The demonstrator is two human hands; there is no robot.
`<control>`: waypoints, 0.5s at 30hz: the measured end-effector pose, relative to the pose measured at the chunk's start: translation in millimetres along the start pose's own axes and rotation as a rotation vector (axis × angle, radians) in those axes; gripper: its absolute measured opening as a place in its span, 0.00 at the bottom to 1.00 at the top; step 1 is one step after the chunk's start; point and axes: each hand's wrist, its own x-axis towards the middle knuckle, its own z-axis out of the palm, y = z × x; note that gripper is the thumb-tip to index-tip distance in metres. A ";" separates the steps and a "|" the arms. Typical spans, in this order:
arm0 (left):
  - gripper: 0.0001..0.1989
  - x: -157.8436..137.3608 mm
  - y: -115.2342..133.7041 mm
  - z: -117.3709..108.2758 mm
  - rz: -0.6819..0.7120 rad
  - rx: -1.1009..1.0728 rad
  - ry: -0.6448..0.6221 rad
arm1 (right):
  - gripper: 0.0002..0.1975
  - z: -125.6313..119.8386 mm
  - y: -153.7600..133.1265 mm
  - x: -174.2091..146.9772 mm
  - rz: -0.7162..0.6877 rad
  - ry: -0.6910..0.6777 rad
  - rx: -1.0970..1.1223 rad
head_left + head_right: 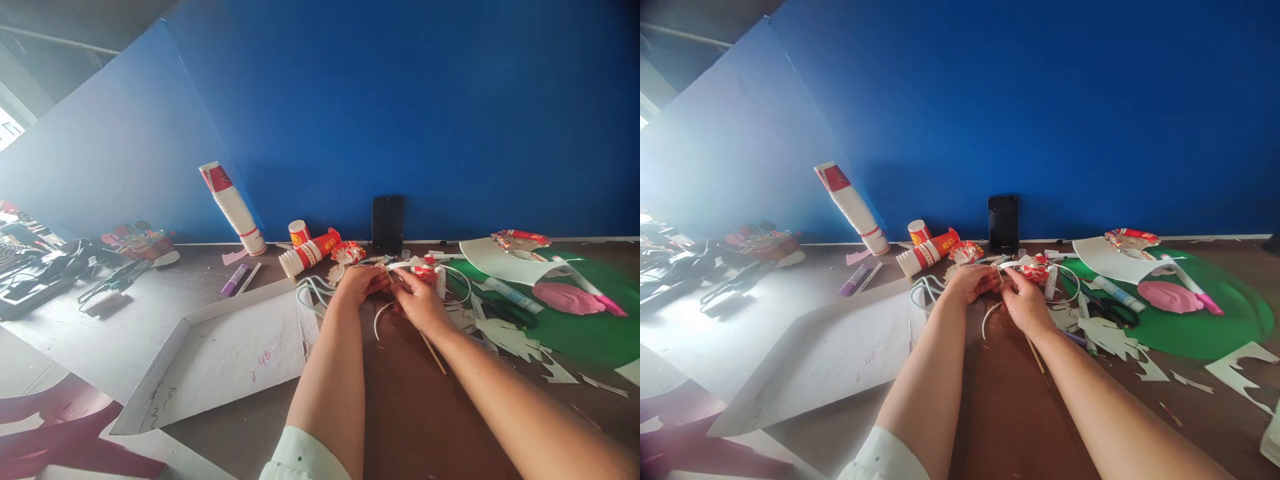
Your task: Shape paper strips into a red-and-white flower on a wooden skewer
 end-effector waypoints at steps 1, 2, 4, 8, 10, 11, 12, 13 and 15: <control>0.04 0.5 -0.2 0.0 0.002 0.000 0.003 | 0.29 -0.1 -0.2 0.0 -0.002 0.003 -0.003; 0.04 0.8 -0.2 0.0 0.003 0.000 0.007 | 0.29 -0.3 -0.8 -0.3 -0.004 0.005 -0.006; 0.05 0.4 0.3 0.7 0.004 0.001 0.017 | 0.29 -0.6 -2.4 -1.1 -0.009 0.005 -0.010; 0.05 -3.1 2.9 4.0 0.003 0.019 0.044 | 0.29 -0.2 -4.5 -3.0 -0.027 0.013 -0.038; 0.06 -4.6 4.2 6.2 -0.002 0.041 0.066 | 0.28 0.5 -4.5 -3.3 -0.037 0.017 -0.050; 0.06 -5.1 4.6 7.2 -0.005 0.056 0.080 | 0.28 0.9 -4.5 -3.3 -0.039 0.016 -0.054; 0.07 -5.2 4.8 8.0 -0.007 0.072 0.095 | 0.28 1.2 -4.6 -3.4 -0.042 0.017 -0.060; 0.07 -5.1 4.9 8.6 -0.007 0.085 0.108 | 0.28 1.5 -4.8 -3.6 -0.045 0.018 -0.071; 0.08 -4.3 4.4 9.1 -0.006 0.099 0.124 | 0.27 1.7 -5.6 -4.1 -0.048 0.025 -0.101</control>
